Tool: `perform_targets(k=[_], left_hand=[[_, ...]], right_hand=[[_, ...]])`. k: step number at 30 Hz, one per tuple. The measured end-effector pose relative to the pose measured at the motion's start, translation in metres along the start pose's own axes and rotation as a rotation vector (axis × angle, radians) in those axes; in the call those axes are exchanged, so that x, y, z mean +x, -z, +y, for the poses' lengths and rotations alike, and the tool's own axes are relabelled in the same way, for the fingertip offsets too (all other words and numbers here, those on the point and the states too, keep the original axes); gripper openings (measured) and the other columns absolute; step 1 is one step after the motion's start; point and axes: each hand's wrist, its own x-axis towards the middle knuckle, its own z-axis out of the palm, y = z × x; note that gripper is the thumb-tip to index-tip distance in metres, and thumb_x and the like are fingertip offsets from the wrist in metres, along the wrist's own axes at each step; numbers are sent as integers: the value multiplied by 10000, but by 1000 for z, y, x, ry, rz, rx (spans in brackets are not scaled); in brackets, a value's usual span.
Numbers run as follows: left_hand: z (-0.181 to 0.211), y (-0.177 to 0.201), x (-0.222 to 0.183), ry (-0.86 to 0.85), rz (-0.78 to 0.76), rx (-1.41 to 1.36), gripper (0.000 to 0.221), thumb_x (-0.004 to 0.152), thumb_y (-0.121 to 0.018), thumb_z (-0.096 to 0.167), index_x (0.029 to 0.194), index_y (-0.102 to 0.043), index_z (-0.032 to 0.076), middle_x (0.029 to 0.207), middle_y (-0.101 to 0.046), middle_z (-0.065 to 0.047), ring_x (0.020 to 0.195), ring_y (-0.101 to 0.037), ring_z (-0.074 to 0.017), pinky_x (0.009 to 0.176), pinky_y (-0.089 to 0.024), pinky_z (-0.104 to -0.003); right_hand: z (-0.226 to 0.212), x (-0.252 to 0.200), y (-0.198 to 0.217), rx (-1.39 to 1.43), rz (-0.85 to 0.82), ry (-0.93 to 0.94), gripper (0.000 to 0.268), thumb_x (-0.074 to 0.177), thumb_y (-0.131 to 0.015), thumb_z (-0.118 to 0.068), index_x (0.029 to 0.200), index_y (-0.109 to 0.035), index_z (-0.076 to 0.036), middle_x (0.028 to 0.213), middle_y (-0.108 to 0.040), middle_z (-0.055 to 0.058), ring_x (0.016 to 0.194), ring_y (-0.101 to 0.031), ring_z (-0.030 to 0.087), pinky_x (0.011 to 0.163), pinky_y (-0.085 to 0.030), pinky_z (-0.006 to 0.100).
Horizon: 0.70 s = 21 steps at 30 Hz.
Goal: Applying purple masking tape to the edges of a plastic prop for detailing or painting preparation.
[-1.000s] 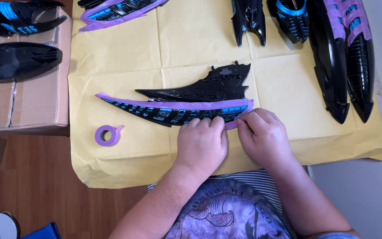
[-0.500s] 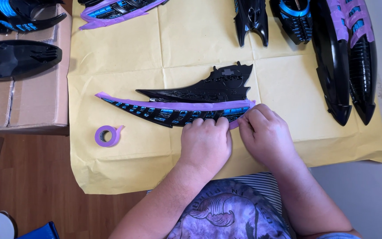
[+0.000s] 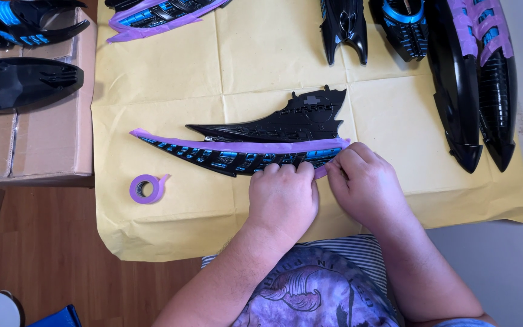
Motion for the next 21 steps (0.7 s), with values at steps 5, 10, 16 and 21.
perform_targets(k=[5, 10, 16, 21], left_hand=[[1, 5, 1, 7, -37, -6, 276, 973, -469, 306, 948, -701, 159, 740, -708, -90, 779, -732, -322, 713, -574, -464], [2, 7, 1, 9, -50, -11, 285, 979, -458, 302, 959, -702, 155, 752, -712, -93, 787, -733, -320, 723, -575, -463], [3, 10, 3, 23, -77, -34, 307, 989, -442, 297, 980, -708, 145, 775, -720, -104, 801, -733, -324, 732, -573, -472], [4, 9, 3, 32, -84, -39, 316, 988, -433, 301, 970, -704, 139, 770, -721, -102, 807, -736, -335, 735, -571, -480]], right_hand=[[1, -1, -1, -5, -2, -5, 208, 915, -702, -218, 770, -585, -124, 789, -566, 51, 681, -661, 317, 593, -548, 399], [1, -1, -1, -23, -12, -1, 208, 914, -703, -233, 779, -588, -124, 795, -570, 53, 691, -665, 320, 599, -551, 407], [-3, 0, 1, -24, -39, -48, 208, 911, -712, -242, 782, -584, -140, 782, -560, 42, 692, -664, 311, 613, -553, 398], [-6, 4, 9, 95, -79, -191, 237, 879, -759, -248, 866, -576, -97, 758, -571, 90, 690, -675, 352, 603, -547, 455]])
